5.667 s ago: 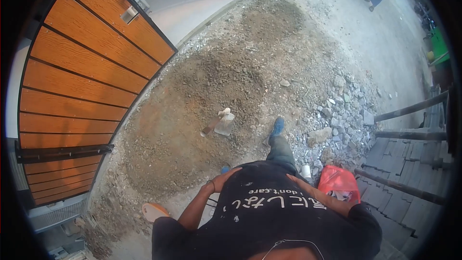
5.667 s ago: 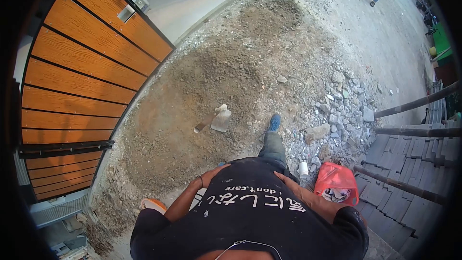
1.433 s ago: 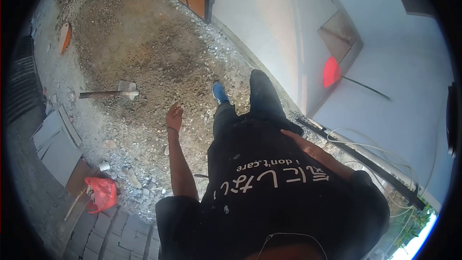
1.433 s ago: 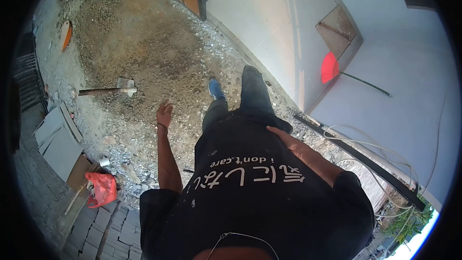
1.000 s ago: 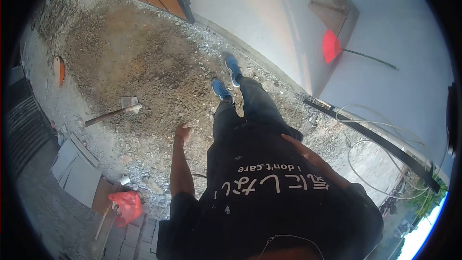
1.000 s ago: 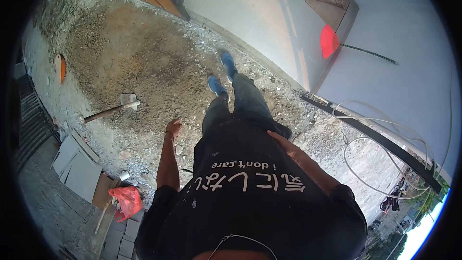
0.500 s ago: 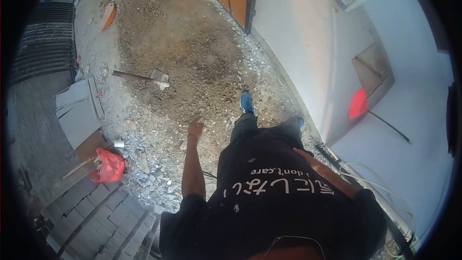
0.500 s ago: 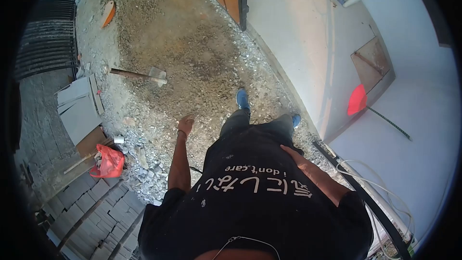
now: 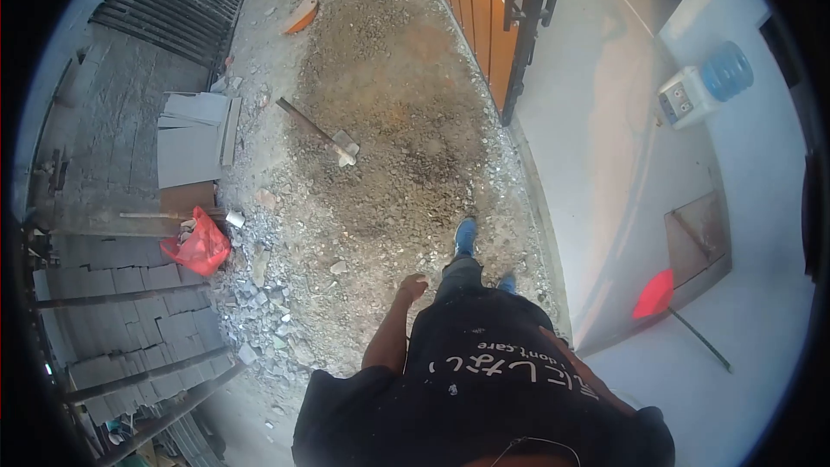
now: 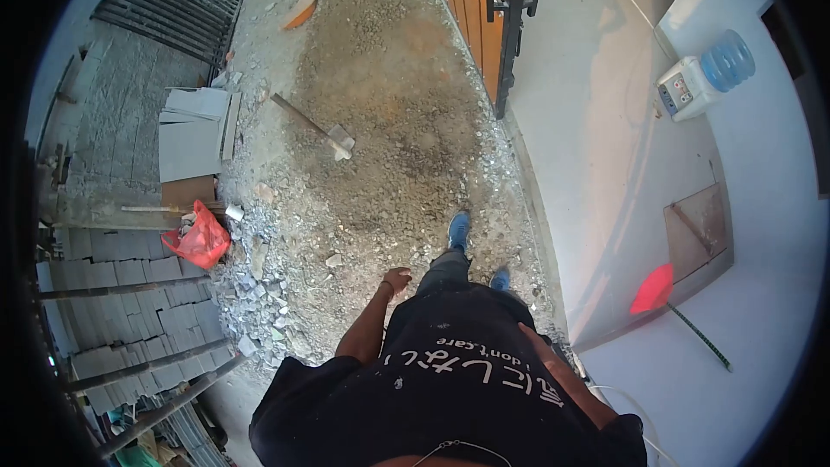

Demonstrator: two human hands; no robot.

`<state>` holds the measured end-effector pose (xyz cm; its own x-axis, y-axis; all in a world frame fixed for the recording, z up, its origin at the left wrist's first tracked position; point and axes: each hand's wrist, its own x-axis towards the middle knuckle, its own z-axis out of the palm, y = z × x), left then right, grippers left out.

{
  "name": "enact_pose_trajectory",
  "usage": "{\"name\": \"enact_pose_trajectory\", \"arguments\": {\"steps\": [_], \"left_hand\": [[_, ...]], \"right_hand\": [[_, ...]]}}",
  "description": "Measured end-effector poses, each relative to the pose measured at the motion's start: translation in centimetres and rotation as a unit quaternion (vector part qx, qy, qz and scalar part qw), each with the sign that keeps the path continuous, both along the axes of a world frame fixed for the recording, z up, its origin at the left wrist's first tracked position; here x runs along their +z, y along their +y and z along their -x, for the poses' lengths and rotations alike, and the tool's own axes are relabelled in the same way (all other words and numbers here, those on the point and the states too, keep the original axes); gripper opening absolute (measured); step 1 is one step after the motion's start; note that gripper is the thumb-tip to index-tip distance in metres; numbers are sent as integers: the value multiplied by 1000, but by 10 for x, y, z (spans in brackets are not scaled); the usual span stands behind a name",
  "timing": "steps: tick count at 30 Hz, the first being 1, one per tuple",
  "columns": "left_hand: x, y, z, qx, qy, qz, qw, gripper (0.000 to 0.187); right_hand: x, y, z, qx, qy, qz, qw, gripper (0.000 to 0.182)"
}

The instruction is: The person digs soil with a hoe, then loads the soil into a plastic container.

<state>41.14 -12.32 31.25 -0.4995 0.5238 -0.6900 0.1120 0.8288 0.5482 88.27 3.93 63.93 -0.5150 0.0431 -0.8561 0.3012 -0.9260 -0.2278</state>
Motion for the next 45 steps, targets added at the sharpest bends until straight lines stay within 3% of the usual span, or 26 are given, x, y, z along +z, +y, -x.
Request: {"name": "enact_pose_trajectory", "arguments": {"steps": [3, 5, 7, 9, 11, 13, 16, 19, 25, 30, 32, 33, 35, 37, 38, 40, 42, 43, 45], "left_hand": [[37, 56, -46, -43, 60, -24, 997, 46], [87, 80, -68, -71, -34, -27, 997, 62], [85, 76, -98, -103, 19, -111, 988, 68], [27, 55, -126, -143, 4, -170, 975, 74], [43, 44, -146, -268, 44, -10, 962, 78], [41, 33, -151, -232, 28, -27, 972, 80], [37, 24, -153, -186, 11, -32, 982, 82], [37, 26, -144, -167, 15, -22, 986, 83], [41, 45, -100, -110, -10, -27, 994, 80], [24, 55, -16, -13, -64, -74, 995, 72], [26, 54, 15, -9, 27, 15, 999, 64], [29, 50, 32, -9, 21, 20, 1000, 61], [41, 40, 64, 1, 26, 36, 999, 50], [57, 27, 99, 9, 41, 59, 997, 45], [52, 20, 115, 6, 35, 74, 997, 45], [23, -3, 135, 58, 85, 81, 991, 46], [22, -9, 153, 95, 69, 104, 988, 46], [21, -8, 160, 112, 64, 102, 986, 46], [10, 0, 175, 131, 46, 92, 986, 47]], "right_hand": [[-6, 11, -18, 46, 38, -40, 997, 39], [-9, 15, -22, 68, 65, -66, 993, 39], [-11, 21, -20, 90, 90, -97, 987, 40], [-9, 35, -10, 114, 113, -133, 978, 41], [0, 54, 10, 135, 134, -173, 966, 42], [6, 58, 20, 145, 143, -191, 960, 43], [-10, 58, 41, 164, -34, -56, 984, 41], [-26, 72, 71, 165, -207, 70, 962, 40], [-43, 112, 114, 351, -79, -69, 930, 55], [-57, 148, 166, 524, 36, -181, 832, 74], [-55, 171, 185, 591, 71, -214, 774, 82], [-95, 200, 221, 741, -72, -135, 654, 102], [-79, 232, 285, 706, -112, -492, 497, 99], [-98, 269, 334, 545, -175, -663, 483, 77], [-108, 288, 352, 444, -135, -724, 510, 71], [-102, 306, 393, 325, -146, -673, 648, 60], [-99, 319, 419, 223, -60, -459, 858, 60], [-100, 323, 427, 226, -61, -454, 860, 60], [-106, 337, 440, 385, -122, -450, 797, 60]]}}
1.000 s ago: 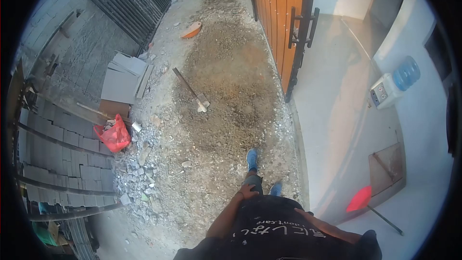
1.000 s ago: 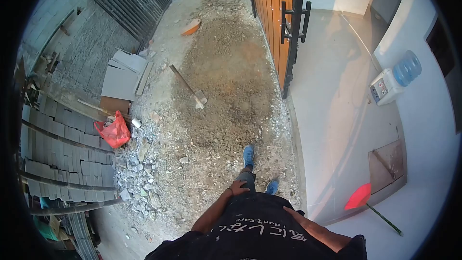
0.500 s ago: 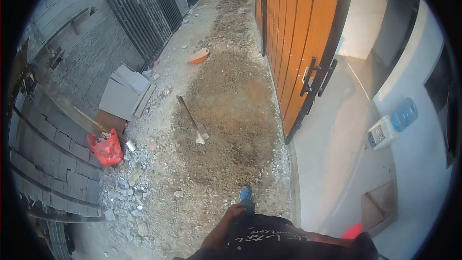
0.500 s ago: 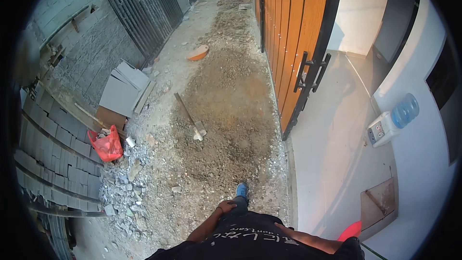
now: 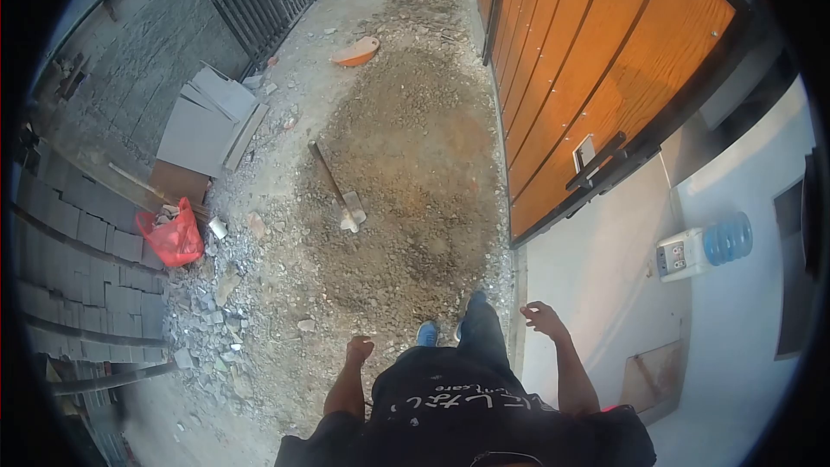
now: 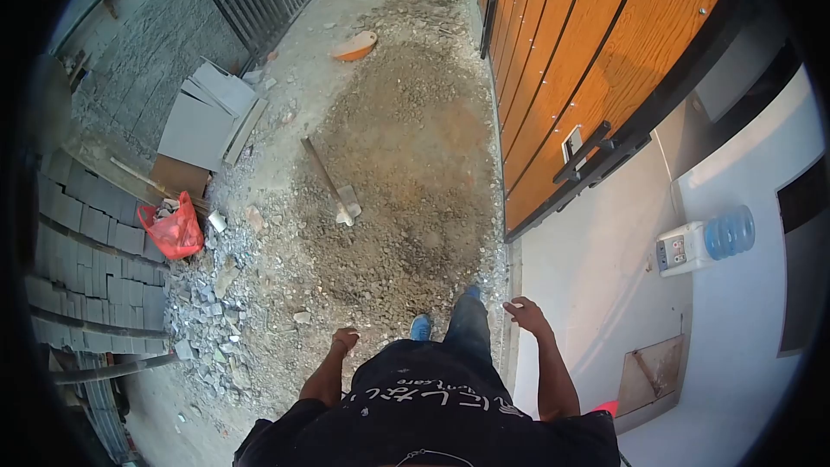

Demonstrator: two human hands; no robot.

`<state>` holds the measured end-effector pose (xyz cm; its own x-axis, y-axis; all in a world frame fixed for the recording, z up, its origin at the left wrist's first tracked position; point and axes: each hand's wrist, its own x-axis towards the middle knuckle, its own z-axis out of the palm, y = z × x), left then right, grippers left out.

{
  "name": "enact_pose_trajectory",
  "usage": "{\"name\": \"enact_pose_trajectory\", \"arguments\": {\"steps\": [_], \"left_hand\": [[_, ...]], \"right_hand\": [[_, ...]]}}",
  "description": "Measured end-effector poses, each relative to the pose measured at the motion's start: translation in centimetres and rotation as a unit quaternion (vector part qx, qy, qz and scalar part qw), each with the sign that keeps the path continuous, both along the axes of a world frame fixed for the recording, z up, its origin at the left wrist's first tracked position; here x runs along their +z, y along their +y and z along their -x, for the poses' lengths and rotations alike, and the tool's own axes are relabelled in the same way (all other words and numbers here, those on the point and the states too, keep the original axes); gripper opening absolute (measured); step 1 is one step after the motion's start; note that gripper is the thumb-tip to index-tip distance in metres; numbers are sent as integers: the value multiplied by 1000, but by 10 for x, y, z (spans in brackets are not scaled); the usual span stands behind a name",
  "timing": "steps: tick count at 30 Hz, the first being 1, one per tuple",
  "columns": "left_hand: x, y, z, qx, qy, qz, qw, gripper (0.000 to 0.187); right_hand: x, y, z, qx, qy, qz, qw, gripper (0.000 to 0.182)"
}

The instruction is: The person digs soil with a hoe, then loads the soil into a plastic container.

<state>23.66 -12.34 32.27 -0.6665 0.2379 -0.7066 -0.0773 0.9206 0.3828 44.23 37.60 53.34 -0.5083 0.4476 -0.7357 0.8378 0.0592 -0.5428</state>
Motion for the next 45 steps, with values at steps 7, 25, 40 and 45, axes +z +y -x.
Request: {"name": "enact_pose_trajectory", "arguments": {"steps": [7, 25, 40, 45], "left_hand": [[-21, 95, 50, -195, -37, 41, 979, 42], [78, 364, 246, 394, 40, -203, 895, 39], [10, 395, 390, 339, -249, 7, 907, 29], [-37, 380, 558, 545, 0, -118, 830, 35]], "right_hand": [[-92, 80, 59, 309, -182, -72, 931, 77], [-125, 287, 541, 101, 93, 109, 984, 46], [-213, 397, 805, 659, -133, -169, 721, 49], [-196, 374, 962, 440, 46, -45, 896, 28]]}}
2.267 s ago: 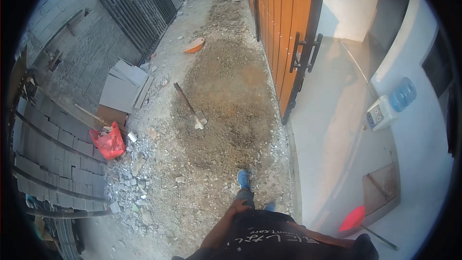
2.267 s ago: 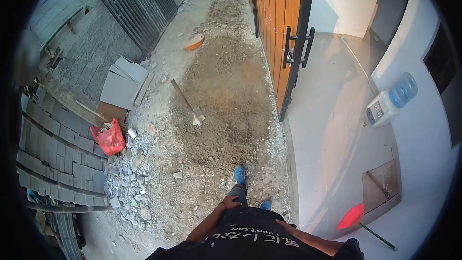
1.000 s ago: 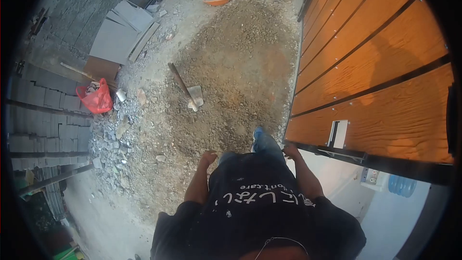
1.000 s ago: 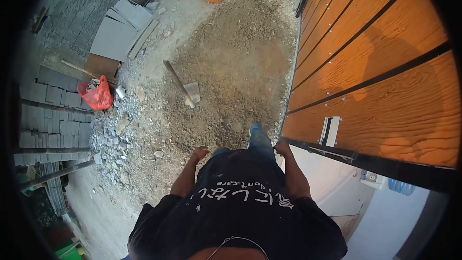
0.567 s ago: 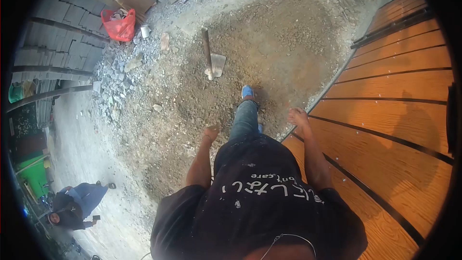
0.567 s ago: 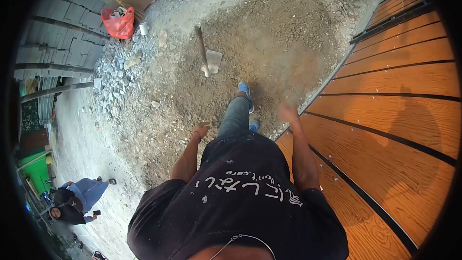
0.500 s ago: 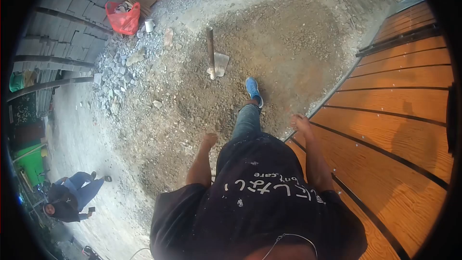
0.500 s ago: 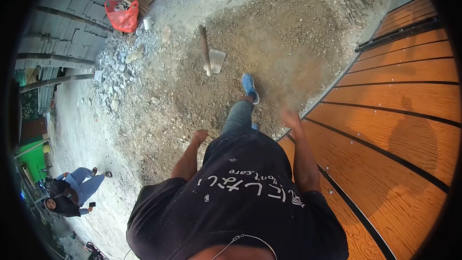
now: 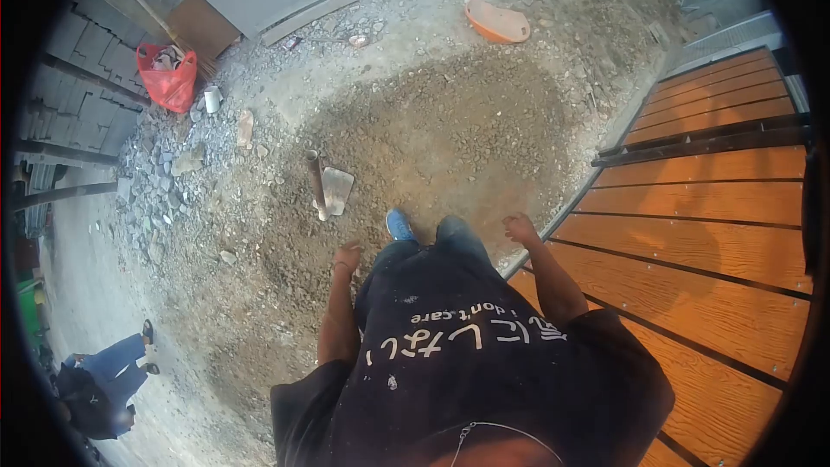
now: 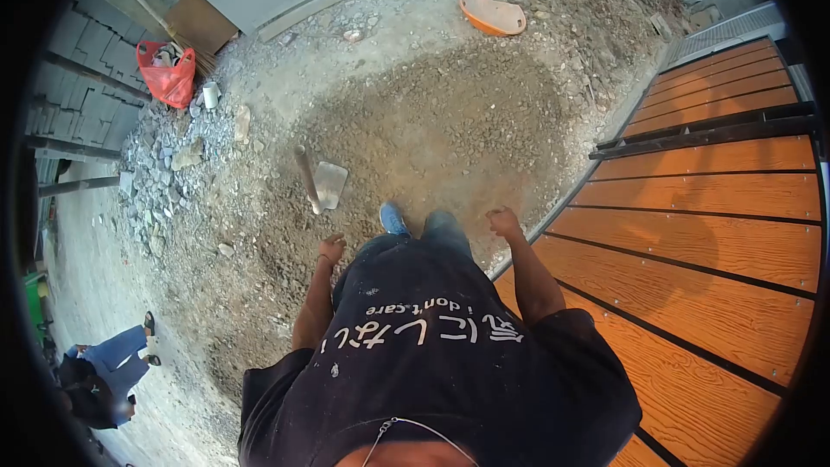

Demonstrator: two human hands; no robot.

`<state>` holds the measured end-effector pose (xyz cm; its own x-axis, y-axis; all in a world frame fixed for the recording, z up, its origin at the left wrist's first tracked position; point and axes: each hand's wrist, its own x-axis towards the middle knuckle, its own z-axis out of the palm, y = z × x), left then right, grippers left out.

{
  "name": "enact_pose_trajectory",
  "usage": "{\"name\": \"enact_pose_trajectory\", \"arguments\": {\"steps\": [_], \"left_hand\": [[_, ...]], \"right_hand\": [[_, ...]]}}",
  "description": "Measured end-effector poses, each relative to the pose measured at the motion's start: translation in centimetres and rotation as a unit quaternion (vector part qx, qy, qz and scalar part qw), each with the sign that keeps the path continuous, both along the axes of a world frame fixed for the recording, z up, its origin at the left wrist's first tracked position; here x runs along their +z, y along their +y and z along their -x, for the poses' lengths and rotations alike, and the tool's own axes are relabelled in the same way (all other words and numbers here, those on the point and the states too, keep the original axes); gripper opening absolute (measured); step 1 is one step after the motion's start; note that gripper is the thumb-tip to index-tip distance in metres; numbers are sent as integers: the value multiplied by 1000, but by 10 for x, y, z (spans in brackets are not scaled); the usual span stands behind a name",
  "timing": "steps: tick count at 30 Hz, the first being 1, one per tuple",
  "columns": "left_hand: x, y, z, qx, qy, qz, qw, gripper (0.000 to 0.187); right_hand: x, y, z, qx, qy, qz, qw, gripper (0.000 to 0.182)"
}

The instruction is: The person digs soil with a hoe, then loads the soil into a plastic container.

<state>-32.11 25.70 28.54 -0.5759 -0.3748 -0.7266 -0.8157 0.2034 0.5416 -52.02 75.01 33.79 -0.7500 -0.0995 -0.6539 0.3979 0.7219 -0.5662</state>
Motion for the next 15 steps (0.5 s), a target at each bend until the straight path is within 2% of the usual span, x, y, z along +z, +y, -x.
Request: {"name": "enact_pose_trajectory", "arguments": {"steps": [1, 4, 6, 7, 8, 10, 12, 13, 14, 15], "left_hand": [[18, -1, 42, 4, 41, 6, 999, 37], [40, -8, 140, 7, 178, 22, 984, 37], [83, -1, 189, -18, 193, 47, 980, 37], [96, 2, 210, -41, 214, 73, 973, 37], [92, 3, 227, -40, 214, 76, 973, 37], [75, 2, 250, -51, 179, 72, 980, 37], [59, 4, 266, -34, 89, 59, 994, 36], [46, 3, 270, -27, 42, 61, 997, 35], [-45, -1, 244, -23, 44, 64, 997, 35], [-109, -19, 221, -230, 59, 243, 941, 30]], "right_hand": [[45, -42, 34, -139, -66, 14, 988, 28], [56, -83, 108, -84, -20, 50, 995, 34], [50, -96, 144, -20, 60, 80, 995, 37], [42, -95, 157, -20, 56, 81, 995, 37], [29, -95, 174, 5, 78, 59, 995, 36], [17, -92, 213, 31, 101, 41, 994, 35], [14, -86, 251, -109, -67, 31, 991, 40], [12, -81, 273, -106, -69, 32, 991, 40], [12, -74, 304, -93, -92, 4, 991, 40], [13, -61, 322, -84, -124, -28, 988, 40]]}}
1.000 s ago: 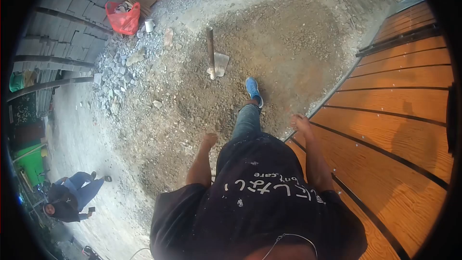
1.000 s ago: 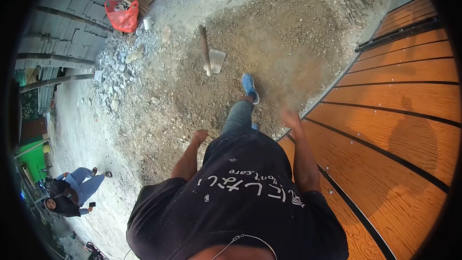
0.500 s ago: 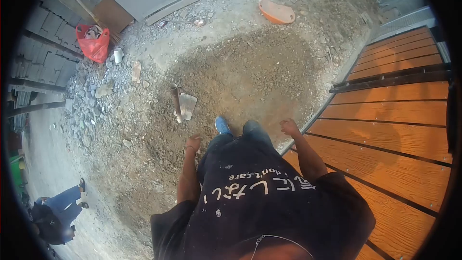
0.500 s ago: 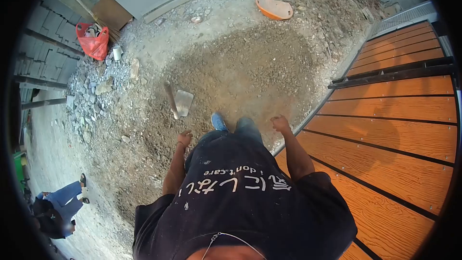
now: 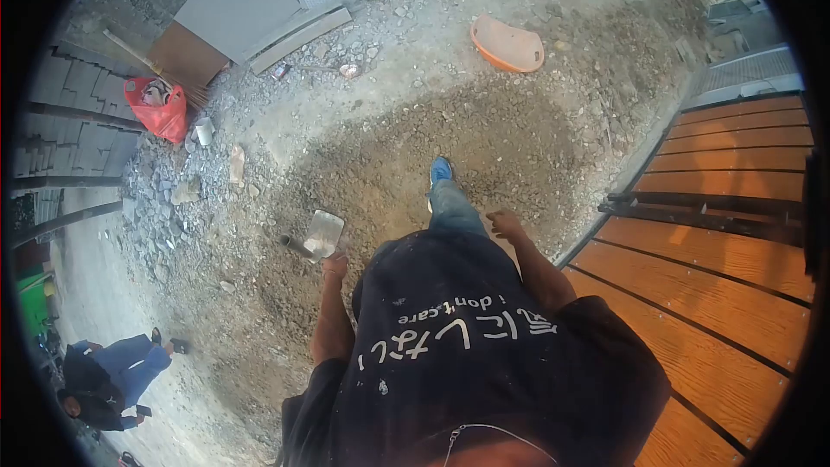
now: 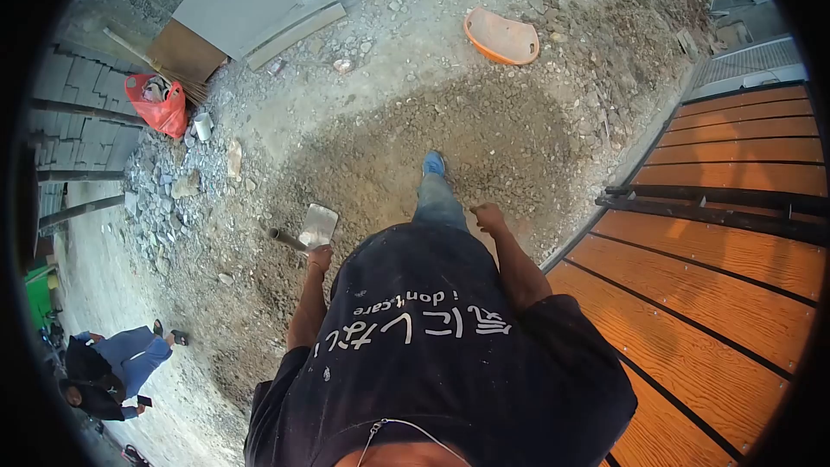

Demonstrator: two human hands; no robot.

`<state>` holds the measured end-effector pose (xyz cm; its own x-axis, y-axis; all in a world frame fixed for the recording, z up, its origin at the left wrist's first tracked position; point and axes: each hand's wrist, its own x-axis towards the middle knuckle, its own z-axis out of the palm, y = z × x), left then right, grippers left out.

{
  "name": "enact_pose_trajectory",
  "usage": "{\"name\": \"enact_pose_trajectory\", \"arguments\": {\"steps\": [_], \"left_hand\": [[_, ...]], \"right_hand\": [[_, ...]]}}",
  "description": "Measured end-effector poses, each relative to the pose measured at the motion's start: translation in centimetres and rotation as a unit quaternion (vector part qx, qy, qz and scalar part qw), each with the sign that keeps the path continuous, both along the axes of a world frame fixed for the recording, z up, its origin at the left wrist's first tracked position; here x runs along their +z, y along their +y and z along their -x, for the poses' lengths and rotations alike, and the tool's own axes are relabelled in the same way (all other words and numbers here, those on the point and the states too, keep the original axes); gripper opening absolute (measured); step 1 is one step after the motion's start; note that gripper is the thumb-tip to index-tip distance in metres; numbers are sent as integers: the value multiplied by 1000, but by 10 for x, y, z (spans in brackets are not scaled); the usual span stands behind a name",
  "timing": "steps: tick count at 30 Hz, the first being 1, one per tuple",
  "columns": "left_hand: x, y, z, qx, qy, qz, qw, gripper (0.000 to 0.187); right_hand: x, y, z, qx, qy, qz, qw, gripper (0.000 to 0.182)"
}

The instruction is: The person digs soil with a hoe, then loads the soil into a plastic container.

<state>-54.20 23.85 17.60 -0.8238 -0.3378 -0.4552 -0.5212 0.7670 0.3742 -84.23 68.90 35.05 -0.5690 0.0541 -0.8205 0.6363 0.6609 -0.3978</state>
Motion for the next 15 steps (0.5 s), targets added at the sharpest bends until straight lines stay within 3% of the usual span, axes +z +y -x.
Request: {"name": "enact_pose_trajectory", "arguments": {"steps": [1, 2, 3, 4, 5, 7, 8, 10, 12, 14, 15], "left_hand": [[24, 17, 4, -99, -175, 7, 980, 25], [53, 30, 33, -196, -330, 18, 923, 20], [56, 37, 38, -304, -253, 46, 917, 16], [92, 53, 63, -249, -284, 23, 926, 25], [95, 54, 70, -253, -289, 22, 923, 25], [75, 60, 69, -97, -179, -115, 972, 33], [52, 56, 70, 7, -169, -138, 976, 39], [87, 57, 106, 45, -131, -154, 978, 38], [88, 40, 159, 76, -93, -166, 979, 37], [66, 16, 165, 184, -128, -284, 932, 36], [47, -6, 172, 175, -131, -286, 933, 36]], "right_hand": [[0, 17, 8, -6, -20, -6, 1000, 40], [1, 27, 40, 67, -40, -40, 996, 39], [3, 30, 83, 139, -45, -70, 987, 38], [2, 35, 106, 127, -23, -73, 989, 36], [-5, 44, 126, 123, -29, -73, 989, 36], [-40, 64, 175, 281, 36, -63, 957, 35], [-66, 71, 196, 374, 133, -61, 916, 33], [-22, 33, 232, 142, 58, -46, 987, 34], [27, -11, 256, 94, 58, 3, 994, 37], [23, -28, 249, 46, 47, 32, 997, 37], [23, -39, 261, 16, 66, 67, 995, 37]]}}
